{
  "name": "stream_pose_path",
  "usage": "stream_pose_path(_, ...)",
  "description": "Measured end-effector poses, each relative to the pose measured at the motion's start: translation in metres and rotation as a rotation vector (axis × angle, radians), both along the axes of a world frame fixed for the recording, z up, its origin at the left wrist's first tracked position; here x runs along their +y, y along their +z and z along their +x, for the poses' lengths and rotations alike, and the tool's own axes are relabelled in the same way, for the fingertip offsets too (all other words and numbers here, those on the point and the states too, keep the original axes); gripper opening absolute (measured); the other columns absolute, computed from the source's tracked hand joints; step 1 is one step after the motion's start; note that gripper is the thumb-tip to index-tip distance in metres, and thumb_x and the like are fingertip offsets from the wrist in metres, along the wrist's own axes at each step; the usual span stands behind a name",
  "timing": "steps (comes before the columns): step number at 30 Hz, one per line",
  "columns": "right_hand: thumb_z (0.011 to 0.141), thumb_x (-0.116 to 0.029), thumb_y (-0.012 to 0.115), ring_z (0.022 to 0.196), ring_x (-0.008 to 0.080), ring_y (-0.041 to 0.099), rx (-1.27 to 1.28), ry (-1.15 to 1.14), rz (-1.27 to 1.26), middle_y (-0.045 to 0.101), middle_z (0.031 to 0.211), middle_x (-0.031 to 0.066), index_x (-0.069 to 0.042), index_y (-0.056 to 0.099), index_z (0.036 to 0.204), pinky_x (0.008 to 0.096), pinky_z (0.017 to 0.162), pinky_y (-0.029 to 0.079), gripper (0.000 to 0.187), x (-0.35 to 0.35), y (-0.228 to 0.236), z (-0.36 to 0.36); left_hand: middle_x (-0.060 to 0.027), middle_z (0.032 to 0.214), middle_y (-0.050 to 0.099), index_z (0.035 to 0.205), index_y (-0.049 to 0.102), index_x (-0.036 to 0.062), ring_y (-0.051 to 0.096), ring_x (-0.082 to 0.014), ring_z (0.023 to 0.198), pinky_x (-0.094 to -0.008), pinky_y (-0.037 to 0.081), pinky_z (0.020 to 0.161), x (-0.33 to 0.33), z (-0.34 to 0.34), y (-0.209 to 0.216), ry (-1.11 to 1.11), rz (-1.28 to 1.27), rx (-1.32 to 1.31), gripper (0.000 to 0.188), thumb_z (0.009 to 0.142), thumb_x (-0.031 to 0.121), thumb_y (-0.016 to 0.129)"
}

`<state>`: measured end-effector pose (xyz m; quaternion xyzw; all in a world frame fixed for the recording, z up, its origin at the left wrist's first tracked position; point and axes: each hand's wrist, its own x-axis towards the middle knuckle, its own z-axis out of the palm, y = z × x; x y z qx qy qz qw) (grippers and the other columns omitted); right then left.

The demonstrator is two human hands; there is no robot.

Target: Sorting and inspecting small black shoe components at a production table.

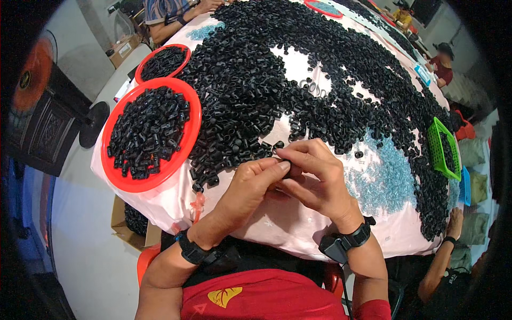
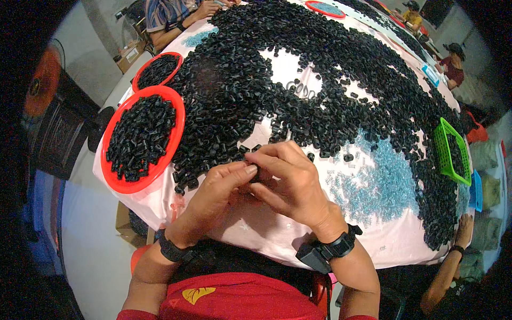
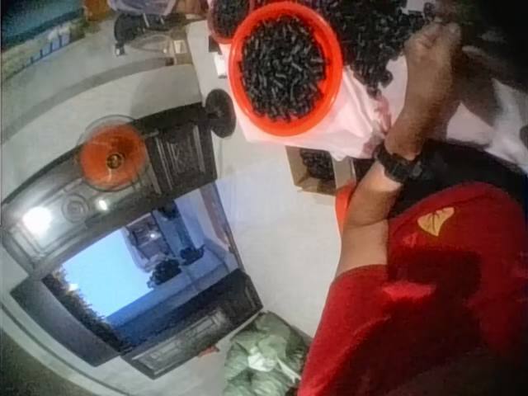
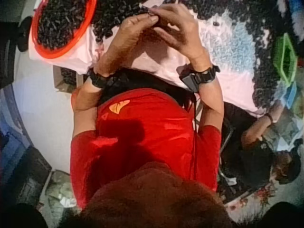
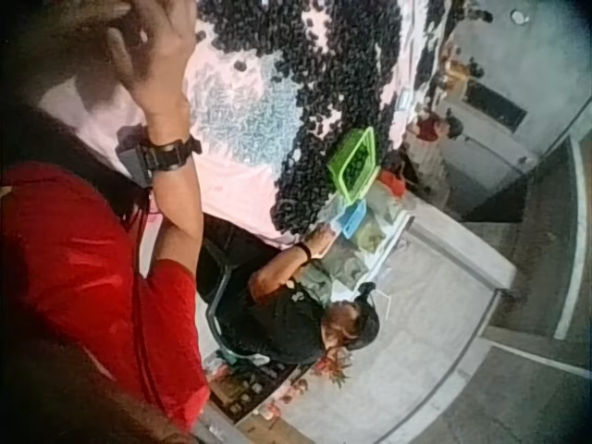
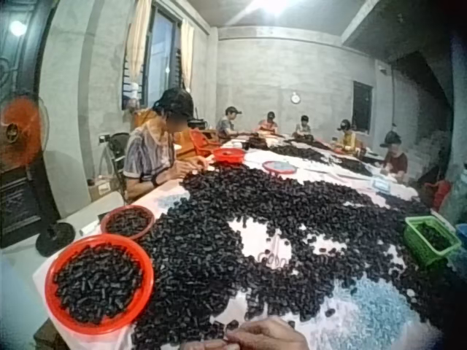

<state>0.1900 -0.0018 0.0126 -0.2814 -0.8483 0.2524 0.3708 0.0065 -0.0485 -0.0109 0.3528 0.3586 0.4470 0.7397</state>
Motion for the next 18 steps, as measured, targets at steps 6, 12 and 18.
stream_pose_path(6,0.075,-0.005,0.081,0.095,0.0299,0.063,-0.055,0.031,0.027,0.067,0.108,0.0149,0.000,0.069,0.119,0.0367,0.082,0.052,0.046,0.0025,0.0003,0.0014,-0.0070,0.102,0.073,0.112,0.070,-0.0004,0.070,-0.0119,0.088,-0.0267,0.056,0.081,-0.0008,0.0046,-0.0023,0.055,-0.047,-0.143,0.032,0.106,0.026,0.053)
stream_pose_path(12,0.074,-0.007,0.081,0.091,0.0317,0.064,-0.090,0.015,0.074,0.068,0.103,0.0152,-0.001,0.070,0.114,0.0380,0.080,0.054,0.041,0.0023,0.0001,0.0043,-0.0077,0.104,0.073,0.114,0.069,-0.0001,0.070,-0.0134,0.093,-0.0277,0.055,0.084,-0.0016,-0.0003,-0.0004,-0.040,-0.032,-0.109,0.033,0.106,0.028,0.054)
stream_pose_path(18,0.075,-0.009,0.079,0.088,0.0327,0.065,-0.068,0.024,0.129,0.068,0.100,0.0159,0.001,0.070,0.111,0.0393,0.078,0.054,0.038,0.0044,-0.0021,0.0068,-0.0087,0.109,0.072,0.118,0.065,0.0006,0.069,-0.0149,0.098,-0.0303,0.055,0.087,-0.0026,-0.0043,-0.0021,-0.139,-0.055,-0.167,0.036,0.108,0.031,0.049)
